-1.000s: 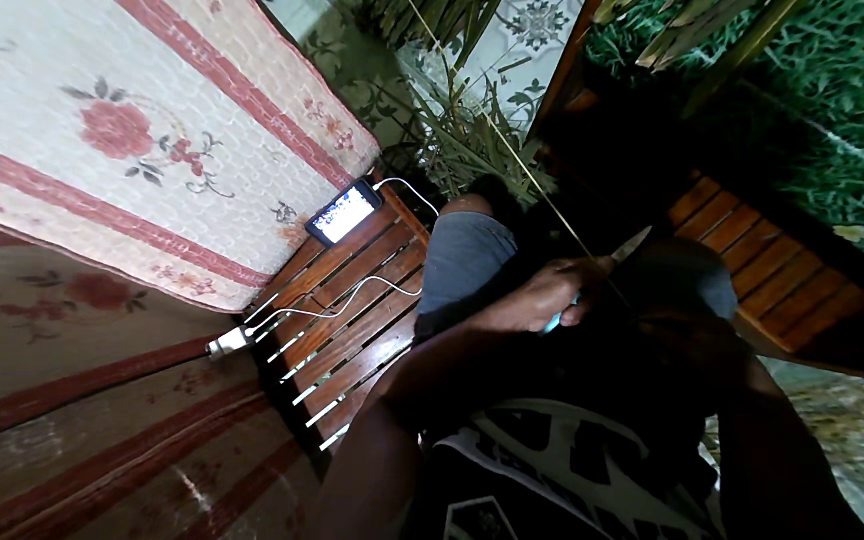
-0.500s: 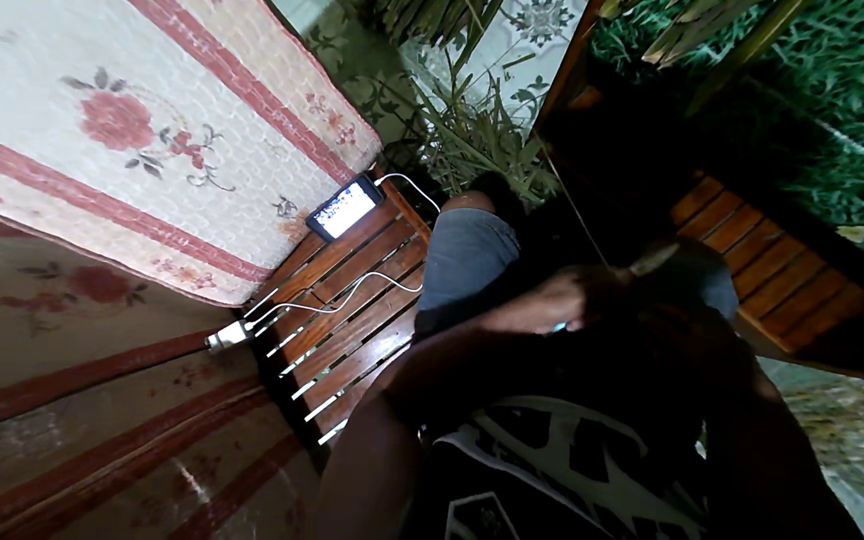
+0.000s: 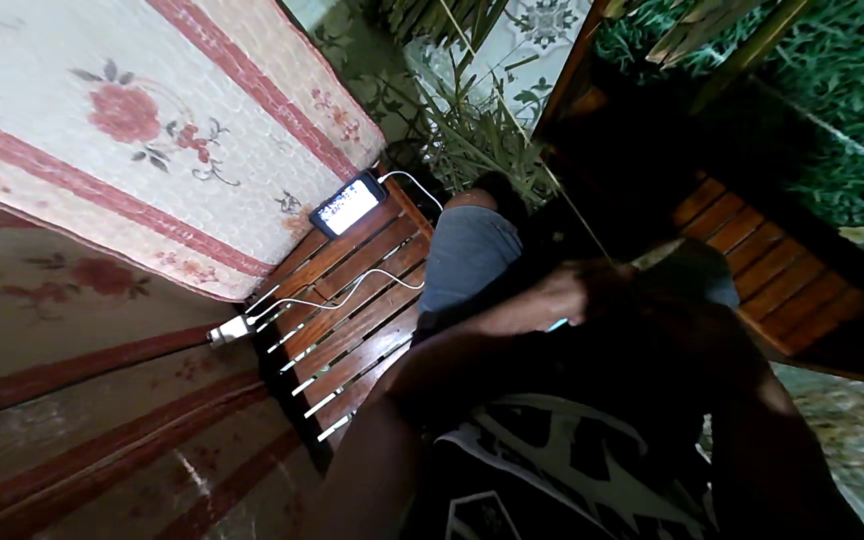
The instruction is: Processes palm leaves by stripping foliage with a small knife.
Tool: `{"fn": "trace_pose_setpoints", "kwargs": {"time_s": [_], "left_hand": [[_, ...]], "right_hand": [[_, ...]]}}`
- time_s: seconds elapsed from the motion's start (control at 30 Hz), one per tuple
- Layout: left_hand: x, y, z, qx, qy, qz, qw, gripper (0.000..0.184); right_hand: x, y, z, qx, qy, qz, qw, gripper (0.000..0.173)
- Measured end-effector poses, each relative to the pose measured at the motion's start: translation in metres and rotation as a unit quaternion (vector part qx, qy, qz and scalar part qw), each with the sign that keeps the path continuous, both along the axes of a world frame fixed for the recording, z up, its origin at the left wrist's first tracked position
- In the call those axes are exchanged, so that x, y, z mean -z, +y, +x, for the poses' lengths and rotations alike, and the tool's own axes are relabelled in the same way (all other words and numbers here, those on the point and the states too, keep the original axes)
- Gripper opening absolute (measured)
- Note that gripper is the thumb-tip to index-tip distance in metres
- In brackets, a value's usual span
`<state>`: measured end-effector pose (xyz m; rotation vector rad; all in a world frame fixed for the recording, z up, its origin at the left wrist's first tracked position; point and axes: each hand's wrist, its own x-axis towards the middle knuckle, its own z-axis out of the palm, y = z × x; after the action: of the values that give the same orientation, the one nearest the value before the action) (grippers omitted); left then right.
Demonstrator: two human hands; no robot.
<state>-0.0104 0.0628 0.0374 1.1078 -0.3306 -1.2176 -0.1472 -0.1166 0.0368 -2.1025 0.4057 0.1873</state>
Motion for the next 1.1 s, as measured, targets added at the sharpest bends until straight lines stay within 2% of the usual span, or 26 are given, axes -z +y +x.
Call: {"fn": "trace_pose_setpoints", "kwargs": {"time_s": [0.1,0.2,0.33,0.5,0.63,0.93,1.1], "left_hand": [[-0.001,0.005,0.012,-0.054,0.05,-0.003,0.997,0.025],[0.003,0.007,0.012,-0.066,0.058,-0.01,0.996,0.026],[0.005,0.005,-0.002,-0.048,0.062,-0.007,0.997,0.028],[0.023,0.003,-0.021,-0.002,0.017,-0.003,1.0,0.03],[0.025,0.002,-0.02,0.014,0.009,0.003,1.0,0.032],[0.03,0.0,-0.015,0.012,0.018,-0.004,1.0,0.031],[0.023,0.003,-0.01,-0.002,0.026,-0.004,1.0,0.033]], "right_hand": [[-0.008,-0.002,-0.002,-0.016,0.03,0.006,0.999,0.029],[-0.005,-0.003,-0.008,-0.003,0.015,0.023,1.0,0.028],[0.014,-0.006,-0.016,0.006,-0.011,0.053,0.999,0.029],[0.01,-0.001,-0.016,0.015,0.026,0.032,0.999,0.026],[0.016,-0.003,-0.017,0.013,0.033,0.03,0.999,0.026],[0.02,-0.004,-0.014,0.005,0.008,0.061,0.998,0.029],[0.015,-0.002,-0.008,0.007,0.023,0.046,0.999,0.028]]}}
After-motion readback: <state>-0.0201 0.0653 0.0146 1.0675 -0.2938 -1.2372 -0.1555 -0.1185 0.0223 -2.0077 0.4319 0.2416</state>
